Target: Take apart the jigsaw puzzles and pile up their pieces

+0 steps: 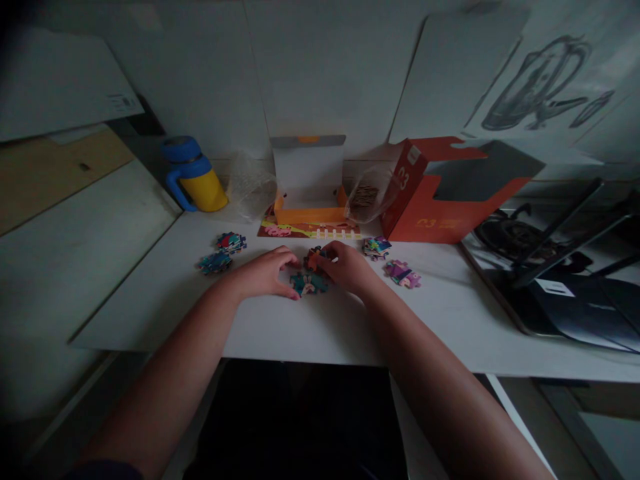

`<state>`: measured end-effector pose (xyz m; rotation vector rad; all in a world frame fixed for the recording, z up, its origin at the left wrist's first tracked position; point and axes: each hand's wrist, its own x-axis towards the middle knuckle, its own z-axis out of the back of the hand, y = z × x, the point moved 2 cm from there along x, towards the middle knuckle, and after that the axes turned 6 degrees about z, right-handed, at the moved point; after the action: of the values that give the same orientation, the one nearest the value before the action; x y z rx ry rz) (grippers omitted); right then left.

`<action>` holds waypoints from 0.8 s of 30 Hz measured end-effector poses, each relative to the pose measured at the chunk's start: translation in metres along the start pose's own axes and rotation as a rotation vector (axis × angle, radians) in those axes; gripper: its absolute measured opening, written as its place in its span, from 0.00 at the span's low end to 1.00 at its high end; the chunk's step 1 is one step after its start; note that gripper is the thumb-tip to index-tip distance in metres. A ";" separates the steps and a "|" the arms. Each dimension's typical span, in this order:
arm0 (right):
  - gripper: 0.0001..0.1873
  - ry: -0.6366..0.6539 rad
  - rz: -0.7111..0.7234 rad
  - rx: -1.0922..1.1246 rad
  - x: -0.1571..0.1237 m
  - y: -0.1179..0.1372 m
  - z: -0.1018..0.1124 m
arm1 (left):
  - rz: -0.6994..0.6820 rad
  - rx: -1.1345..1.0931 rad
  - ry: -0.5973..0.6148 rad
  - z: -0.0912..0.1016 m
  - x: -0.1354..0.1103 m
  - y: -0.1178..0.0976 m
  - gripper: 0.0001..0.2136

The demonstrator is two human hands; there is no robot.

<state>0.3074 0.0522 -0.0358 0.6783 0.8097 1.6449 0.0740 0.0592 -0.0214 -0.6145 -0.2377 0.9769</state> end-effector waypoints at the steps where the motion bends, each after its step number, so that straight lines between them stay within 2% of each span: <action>1: 0.09 -0.009 0.008 -0.036 0.000 0.000 0.002 | -0.011 -0.003 0.006 0.001 0.000 0.000 0.29; 5: 0.11 -0.032 0.028 -0.069 0.002 -0.003 0.007 | -0.045 -0.016 0.048 0.004 -0.001 0.001 0.24; 10: 0.13 -0.054 0.056 -0.077 0.004 -0.006 0.008 | -0.001 -0.071 0.059 0.005 -0.003 0.006 0.25; 12: 0.13 -0.061 0.068 -0.085 0.004 -0.004 0.008 | 0.016 -0.166 0.070 0.004 -0.004 0.008 0.23; 16: 0.15 -0.040 0.115 -0.071 0.001 0.003 0.006 | 0.027 -0.499 0.129 0.000 0.000 0.008 0.16; 19: 0.19 -0.017 0.169 -0.024 -0.002 0.009 0.003 | 0.017 -0.649 0.031 -0.002 0.007 0.006 0.14; 22: 0.20 0.035 0.189 0.033 -0.004 0.013 -0.001 | 0.034 -0.662 -0.124 -0.004 0.014 0.008 0.12; 24: 0.20 0.063 0.202 0.047 -0.005 0.015 -0.004 | 0.061 -0.651 -0.187 -0.007 0.018 0.011 0.11</action>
<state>0.2967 0.0451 -0.0263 0.7647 0.8499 1.8417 0.0795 0.0756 -0.0352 -1.1281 -0.7224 1.0151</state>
